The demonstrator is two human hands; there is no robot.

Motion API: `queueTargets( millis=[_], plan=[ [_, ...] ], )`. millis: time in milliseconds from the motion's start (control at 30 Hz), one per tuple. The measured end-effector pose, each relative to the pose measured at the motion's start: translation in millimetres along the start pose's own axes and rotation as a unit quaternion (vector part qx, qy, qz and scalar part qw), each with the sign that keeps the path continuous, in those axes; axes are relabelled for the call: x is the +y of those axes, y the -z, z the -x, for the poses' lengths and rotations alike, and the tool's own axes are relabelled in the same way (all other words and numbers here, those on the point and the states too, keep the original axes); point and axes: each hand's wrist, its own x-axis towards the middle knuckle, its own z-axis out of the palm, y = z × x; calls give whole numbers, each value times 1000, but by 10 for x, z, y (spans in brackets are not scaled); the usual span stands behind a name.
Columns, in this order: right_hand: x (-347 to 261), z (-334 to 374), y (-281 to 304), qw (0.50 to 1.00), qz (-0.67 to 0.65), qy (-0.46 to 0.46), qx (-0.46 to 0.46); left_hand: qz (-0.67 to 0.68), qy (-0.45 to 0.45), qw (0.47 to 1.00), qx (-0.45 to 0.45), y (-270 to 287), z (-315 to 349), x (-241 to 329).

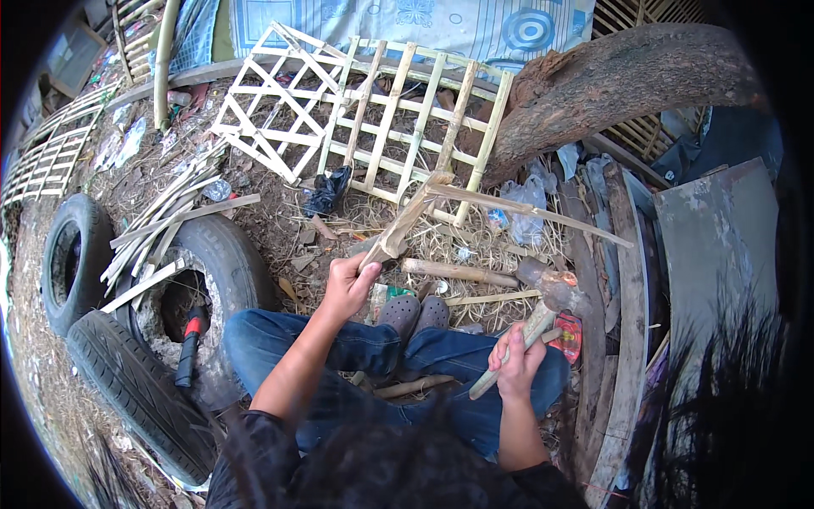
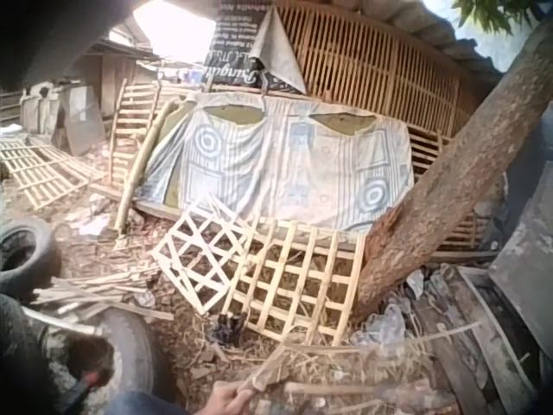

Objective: The person constructs a rectangular bamboo lattice structure by positioning bamboo strips and nailing them together using a hammer.

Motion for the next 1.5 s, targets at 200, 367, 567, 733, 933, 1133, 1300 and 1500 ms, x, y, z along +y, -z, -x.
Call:
queueTargets(
  millis=[200,367,567,733,933,1133,1300,1500],
  plan=[
    [-59,41,21,1000,6,5,10,-3,7,1000,2,-28,-64,-138],
    [-7,101,10,1000,15,3,2,-25,-9,1000,7,-39,-219,-203],
    [-72,96,-17,999,36,-16,2,-105,-61,992,-21,-39,-427,-65],
    [-141,107,-10,1000,3,-19,19,-156,-127,979,-40,-31,-461,165],
    [-118,82,14,996,-44,-12,82,-152,-91,983,-55,48,-535,363],
    [-125,94,139,993,-42,-5,108,-80,-39,994,-70,20,-724,542],
    [-104,125,241,993,-19,-9,116,-65,-8,994,-89,17,-915,607],
    [-28,208,520,990,73,7,118,-89,-16,990,-105,-106,-1083,759]
  ],
)
